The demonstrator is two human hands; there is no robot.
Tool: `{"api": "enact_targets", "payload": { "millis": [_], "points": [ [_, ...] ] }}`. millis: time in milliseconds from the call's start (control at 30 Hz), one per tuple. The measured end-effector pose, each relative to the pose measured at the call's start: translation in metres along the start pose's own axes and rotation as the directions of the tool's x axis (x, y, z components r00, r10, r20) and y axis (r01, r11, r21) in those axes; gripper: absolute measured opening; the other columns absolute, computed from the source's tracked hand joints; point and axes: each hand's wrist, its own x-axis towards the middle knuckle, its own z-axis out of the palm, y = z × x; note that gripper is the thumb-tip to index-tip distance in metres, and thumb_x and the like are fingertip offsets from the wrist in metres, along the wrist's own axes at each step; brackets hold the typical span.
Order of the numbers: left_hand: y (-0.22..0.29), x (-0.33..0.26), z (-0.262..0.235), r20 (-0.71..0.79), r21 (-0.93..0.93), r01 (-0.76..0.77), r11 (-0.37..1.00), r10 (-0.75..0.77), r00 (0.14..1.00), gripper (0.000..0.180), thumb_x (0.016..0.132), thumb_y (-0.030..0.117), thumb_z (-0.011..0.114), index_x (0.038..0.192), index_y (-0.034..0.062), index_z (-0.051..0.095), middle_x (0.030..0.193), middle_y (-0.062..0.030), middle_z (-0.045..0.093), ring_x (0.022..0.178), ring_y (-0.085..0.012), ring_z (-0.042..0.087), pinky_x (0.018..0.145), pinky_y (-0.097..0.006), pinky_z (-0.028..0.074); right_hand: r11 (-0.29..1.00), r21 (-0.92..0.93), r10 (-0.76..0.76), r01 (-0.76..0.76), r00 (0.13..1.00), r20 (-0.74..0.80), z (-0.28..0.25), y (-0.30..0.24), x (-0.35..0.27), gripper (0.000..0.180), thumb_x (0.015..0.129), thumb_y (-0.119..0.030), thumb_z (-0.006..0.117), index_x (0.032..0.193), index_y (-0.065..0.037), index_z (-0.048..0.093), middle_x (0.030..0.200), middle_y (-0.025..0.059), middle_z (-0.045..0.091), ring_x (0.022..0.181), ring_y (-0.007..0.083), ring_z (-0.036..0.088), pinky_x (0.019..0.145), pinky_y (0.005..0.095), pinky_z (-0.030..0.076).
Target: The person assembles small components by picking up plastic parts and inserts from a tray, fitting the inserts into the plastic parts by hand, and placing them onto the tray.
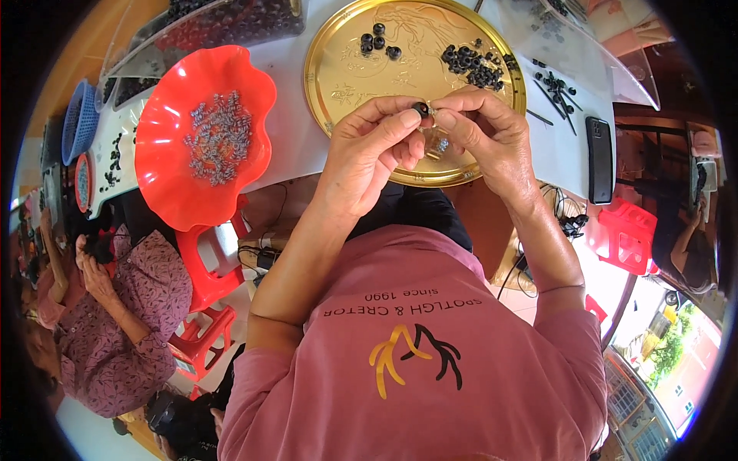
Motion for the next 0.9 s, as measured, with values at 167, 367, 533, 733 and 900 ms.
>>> {"api": "enact_targets", "payload": {
  "millis": [167, 367, 533, 733, 900],
  "points": [
    [-0.003, -0.001, 0.002, 0.007, -0.031, 0.002, 1.0, -0.002, 1.0, 0.021, 0.094, 0.009, 0.064, 0.112, -0.0011, 0.063, 0.094, -0.0092, 0.068, 0.072, -0.0126, 0.062, 0.061, -0.025, 0.05, 1.0, 0.018, -0.002, 0.002, 1.0, 0.0, 0.0, -0.001, -0.001, 0.014, 0.093, -0.013, 0.068, 0.104, -0.003, 0.068, 0.092, 0.0004, 0.069, 0.077, 0.0033, 0.057, 0.063, 0.0187, 0.046],
    [-0.002, -0.003, 0.01, -0.014, 0.072, -0.027, 0.997, 0.028, 1.0, 0.02, 0.093, 0.005, 0.064, 0.111, -0.0018, 0.063, 0.086, -0.0065, 0.067, 0.071, -0.0128, 0.063, 0.06, -0.025, 0.051, 1.0, 0.025, -0.017, 0.017, 1.0, -0.012, 0.003, -0.004, -0.003, 0.014, 0.093, -0.012, 0.068, 0.102, -0.002, 0.067, 0.091, 0.0021, 0.069, 0.082, 0.0053, 0.061, 0.065, 0.0206, 0.047],
    [0.002, -0.009, 0.015, 0.001, 0.442, -0.105, 0.891, 0.117, 0.993, 0.022, 0.091, 0.001, 0.066, 0.112, -0.0018, 0.064, 0.09, -0.0055, 0.064, 0.073, -0.01, 0.061, 0.062, -0.023, 0.05, 0.897, 0.28, 0.299, -0.343, 0.935, 0.189, -0.013, -0.003, 0.003, 0.033, 0.084, -0.016, 0.077, 0.111, -0.005, 0.062, 0.091, 0.004, 0.067, 0.072, 0.0074, 0.058, 0.059, 0.0195, 0.042],
    [0.007, -0.009, 0.007, 0.332, 0.799, -0.44, 0.41, 0.309, 0.891, 0.024, 0.084, -0.002, 0.072, 0.106, 0.0028, 0.068, 0.102, -0.0041, 0.056, 0.076, -0.0076, 0.056, 0.061, -0.02, 0.045, 0.869, 0.301, 0.311, -0.393, 0.906, 0.288, -0.015, 0.003, 0.0, 0.03, 0.09, -0.009, 0.07, 0.117, -0.004, 0.058, 0.101, 0.0055, 0.064, 0.069, 0.0045, 0.054, 0.052, 0.0177, 0.041],
    [0.01, -0.01, 0.009, 0.349, 0.87, -0.411, 0.274, 0.247, 0.904, 0.022, 0.083, -0.004, 0.072, 0.104, 0.0008, 0.067, 0.099, -0.0039, 0.057, 0.076, -0.0076, 0.057, 0.062, -0.021, 0.047, 0.919, 0.144, 0.326, -0.368, 0.912, 0.249, -0.015, 0.004, -0.002, 0.028, 0.091, -0.011, 0.069, 0.116, -0.004, 0.06, 0.099, 0.0031, 0.066, 0.075, 0.0051, 0.059, 0.058, 0.0197, 0.046]
  ]
}}
